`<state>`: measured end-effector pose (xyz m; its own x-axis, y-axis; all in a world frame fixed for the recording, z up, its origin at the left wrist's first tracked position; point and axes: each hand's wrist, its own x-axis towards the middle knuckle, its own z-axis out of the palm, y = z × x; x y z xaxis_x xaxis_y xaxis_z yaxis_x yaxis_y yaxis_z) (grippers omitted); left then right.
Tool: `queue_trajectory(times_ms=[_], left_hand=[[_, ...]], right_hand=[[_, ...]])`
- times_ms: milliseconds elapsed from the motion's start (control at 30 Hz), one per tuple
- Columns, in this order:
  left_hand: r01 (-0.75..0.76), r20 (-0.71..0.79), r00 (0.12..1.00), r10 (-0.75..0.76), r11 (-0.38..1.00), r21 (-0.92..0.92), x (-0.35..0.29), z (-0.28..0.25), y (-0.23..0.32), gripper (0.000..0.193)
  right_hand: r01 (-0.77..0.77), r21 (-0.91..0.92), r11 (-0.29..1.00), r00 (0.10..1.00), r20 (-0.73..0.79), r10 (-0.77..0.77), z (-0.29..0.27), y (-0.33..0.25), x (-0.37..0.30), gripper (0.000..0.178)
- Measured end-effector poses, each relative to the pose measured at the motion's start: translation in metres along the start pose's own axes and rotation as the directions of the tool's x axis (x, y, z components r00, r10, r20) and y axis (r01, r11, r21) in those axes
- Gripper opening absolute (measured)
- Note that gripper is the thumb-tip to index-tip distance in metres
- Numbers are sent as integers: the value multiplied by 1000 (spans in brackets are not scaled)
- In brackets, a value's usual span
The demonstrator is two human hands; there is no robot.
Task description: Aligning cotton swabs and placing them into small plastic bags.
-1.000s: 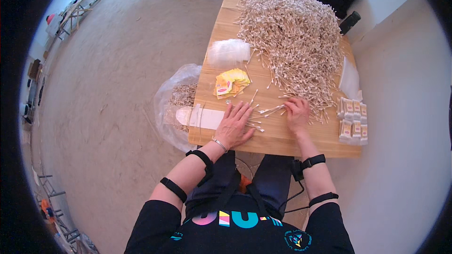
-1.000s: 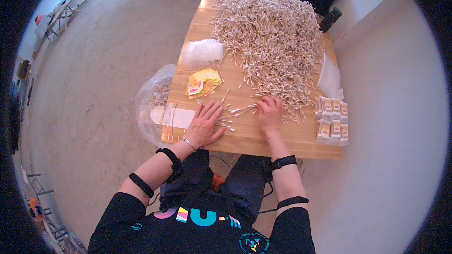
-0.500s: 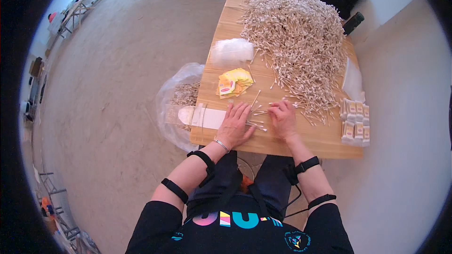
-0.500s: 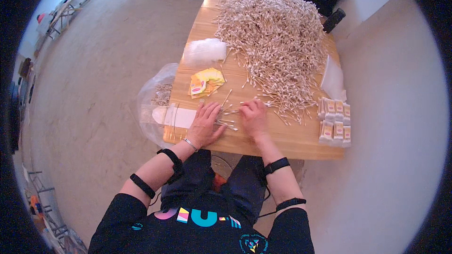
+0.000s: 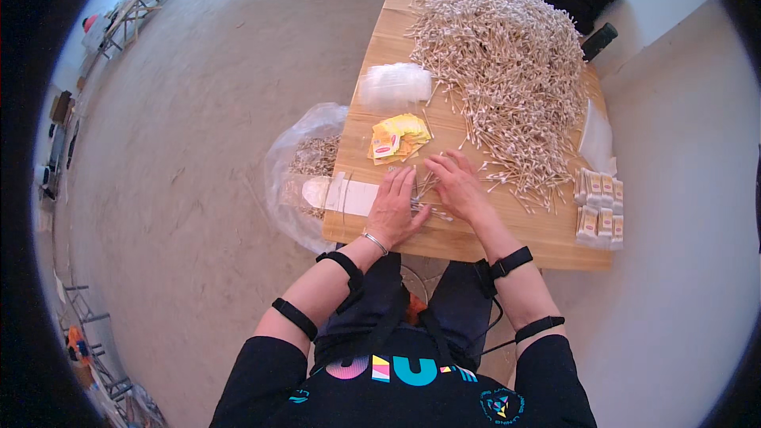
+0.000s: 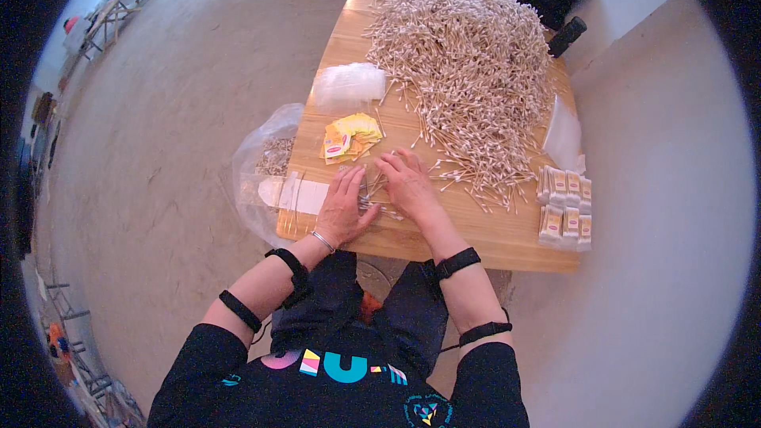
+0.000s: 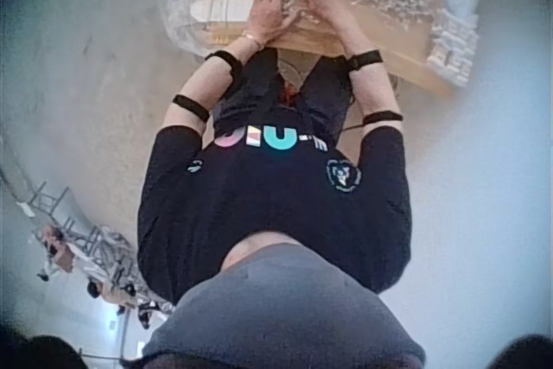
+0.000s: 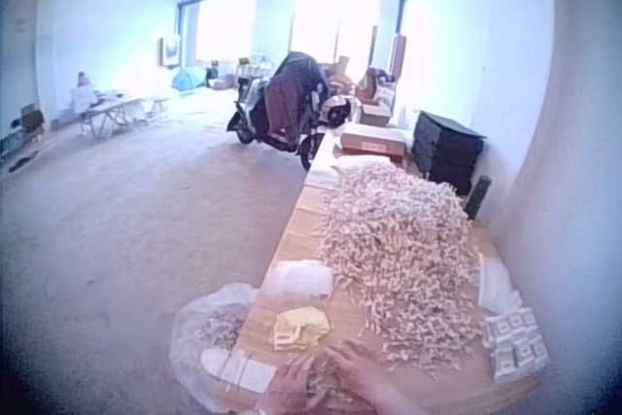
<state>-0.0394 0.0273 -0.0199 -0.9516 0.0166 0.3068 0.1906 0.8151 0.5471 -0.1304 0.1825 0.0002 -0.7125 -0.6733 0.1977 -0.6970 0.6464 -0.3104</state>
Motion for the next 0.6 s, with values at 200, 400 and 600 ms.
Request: queue_trajectory(times_ms=[200, 400, 600], left_hand=[[-9, -8, 1000, 8, 997, -71, 0, -3, 0, 68], [-3, 0, 1000, 3, 996, -84, -2, -2, -3, 64], [17, -29, 999, -20, 995, -103, -2, -2, -1, 60]], right_hand=[[-52, 18, 998, 999, 7, 52, 7, 17, -9, 29], [-31, -38, 999, 993, -118, 26, 9, 20, -22, 12], [-41, -51, 998, 976, -216, 29, 9, 6, -26, 11]])
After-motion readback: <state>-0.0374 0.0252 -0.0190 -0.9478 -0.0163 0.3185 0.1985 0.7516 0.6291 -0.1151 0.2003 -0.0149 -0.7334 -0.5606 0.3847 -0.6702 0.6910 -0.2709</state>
